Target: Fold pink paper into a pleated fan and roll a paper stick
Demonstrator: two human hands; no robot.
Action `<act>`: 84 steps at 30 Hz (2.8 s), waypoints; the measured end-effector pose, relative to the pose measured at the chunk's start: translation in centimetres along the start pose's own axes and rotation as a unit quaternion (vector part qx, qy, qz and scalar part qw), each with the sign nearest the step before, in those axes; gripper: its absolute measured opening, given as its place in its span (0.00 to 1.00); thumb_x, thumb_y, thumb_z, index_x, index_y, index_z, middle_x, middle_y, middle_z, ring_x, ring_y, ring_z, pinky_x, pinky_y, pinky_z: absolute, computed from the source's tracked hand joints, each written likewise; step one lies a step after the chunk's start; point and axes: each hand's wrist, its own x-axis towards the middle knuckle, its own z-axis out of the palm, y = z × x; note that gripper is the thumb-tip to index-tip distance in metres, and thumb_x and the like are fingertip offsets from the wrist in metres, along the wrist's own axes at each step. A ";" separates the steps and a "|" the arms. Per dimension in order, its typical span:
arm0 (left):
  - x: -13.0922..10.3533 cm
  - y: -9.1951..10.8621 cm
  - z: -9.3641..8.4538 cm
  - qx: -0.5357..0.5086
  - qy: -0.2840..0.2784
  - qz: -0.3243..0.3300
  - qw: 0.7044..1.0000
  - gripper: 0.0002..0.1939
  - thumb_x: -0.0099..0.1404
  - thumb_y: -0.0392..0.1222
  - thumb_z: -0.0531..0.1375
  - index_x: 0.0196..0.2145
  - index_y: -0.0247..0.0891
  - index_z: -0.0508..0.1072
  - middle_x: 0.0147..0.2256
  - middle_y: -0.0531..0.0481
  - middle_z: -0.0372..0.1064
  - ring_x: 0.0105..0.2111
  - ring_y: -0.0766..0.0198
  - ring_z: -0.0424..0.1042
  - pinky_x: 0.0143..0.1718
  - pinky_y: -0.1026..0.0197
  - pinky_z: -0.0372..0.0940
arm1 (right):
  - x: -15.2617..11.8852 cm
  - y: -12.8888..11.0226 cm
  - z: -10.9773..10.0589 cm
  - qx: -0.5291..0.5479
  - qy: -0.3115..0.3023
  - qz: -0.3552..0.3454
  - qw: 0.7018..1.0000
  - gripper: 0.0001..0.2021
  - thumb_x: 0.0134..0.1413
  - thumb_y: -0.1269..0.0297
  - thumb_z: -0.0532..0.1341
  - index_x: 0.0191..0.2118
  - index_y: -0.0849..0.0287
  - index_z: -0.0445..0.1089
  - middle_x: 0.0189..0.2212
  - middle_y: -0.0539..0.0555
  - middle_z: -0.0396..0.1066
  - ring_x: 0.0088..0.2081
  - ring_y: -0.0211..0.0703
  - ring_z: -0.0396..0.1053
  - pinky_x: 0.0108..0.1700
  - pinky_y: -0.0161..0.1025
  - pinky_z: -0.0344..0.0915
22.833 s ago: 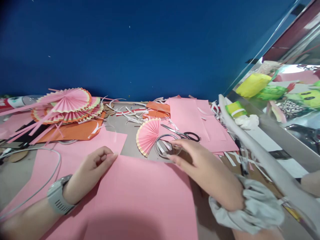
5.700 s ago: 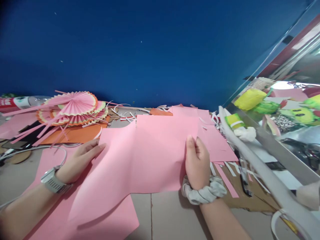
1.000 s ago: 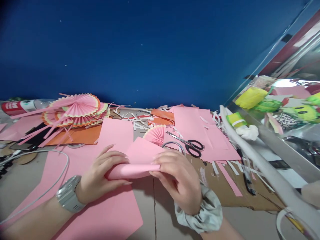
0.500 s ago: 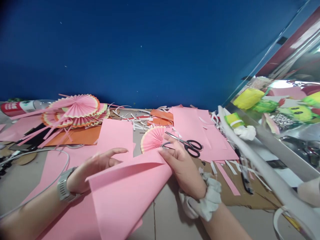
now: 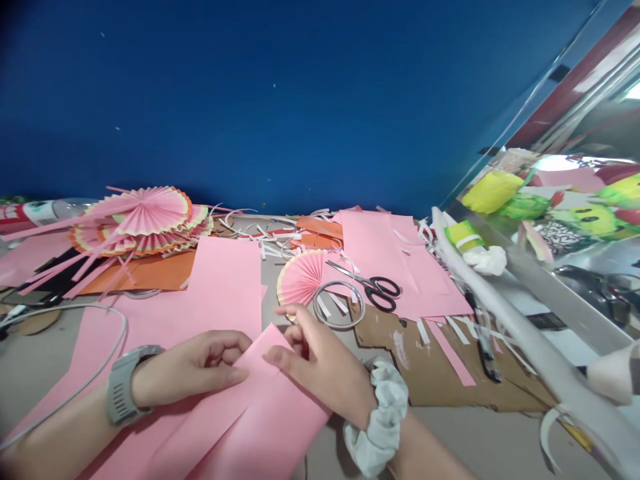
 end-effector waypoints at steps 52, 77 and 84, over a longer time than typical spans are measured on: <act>0.6 0.1 1.8 0.161 0.204 -0.007 0.966 0.16 0.64 0.49 0.47 0.24 0.37 0.59 0.22 0.58 0.49 0.23 0.70 0.51 0.24 0.67 0.50 | 0.3 0.1 0.8 -0.117 -0.071 0.002 0.991 0.18 0.58 0.52 0.48 0.24 0.59 0.57 0.18 0.44 0.52 0.22 0.31 0.50 0.23 0.31 0.48; 0.5 0.0 1.8 0.197 0.216 0.003 0.956 0.15 0.65 0.46 0.46 0.24 0.37 0.59 0.23 0.57 0.53 0.25 0.69 0.54 0.27 0.67 0.54 | 0.4 0.3 1.1 -0.118 -0.063 0.013 0.991 0.19 0.58 0.50 0.47 0.23 0.59 0.53 0.19 0.43 0.51 0.23 0.31 0.50 0.24 0.32 0.46; 0.4 -0.2 1.7 0.164 0.228 0.012 0.960 0.15 0.66 0.46 0.47 0.25 0.37 0.61 0.24 0.57 0.56 0.26 0.69 0.57 0.28 0.67 0.55 | 0.1 0.5 0.2 -0.071 -0.111 0.031 0.991 0.17 0.53 0.51 0.54 0.25 0.59 0.56 0.20 0.44 0.51 0.23 0.31 0.50 0.24 0.31 0.47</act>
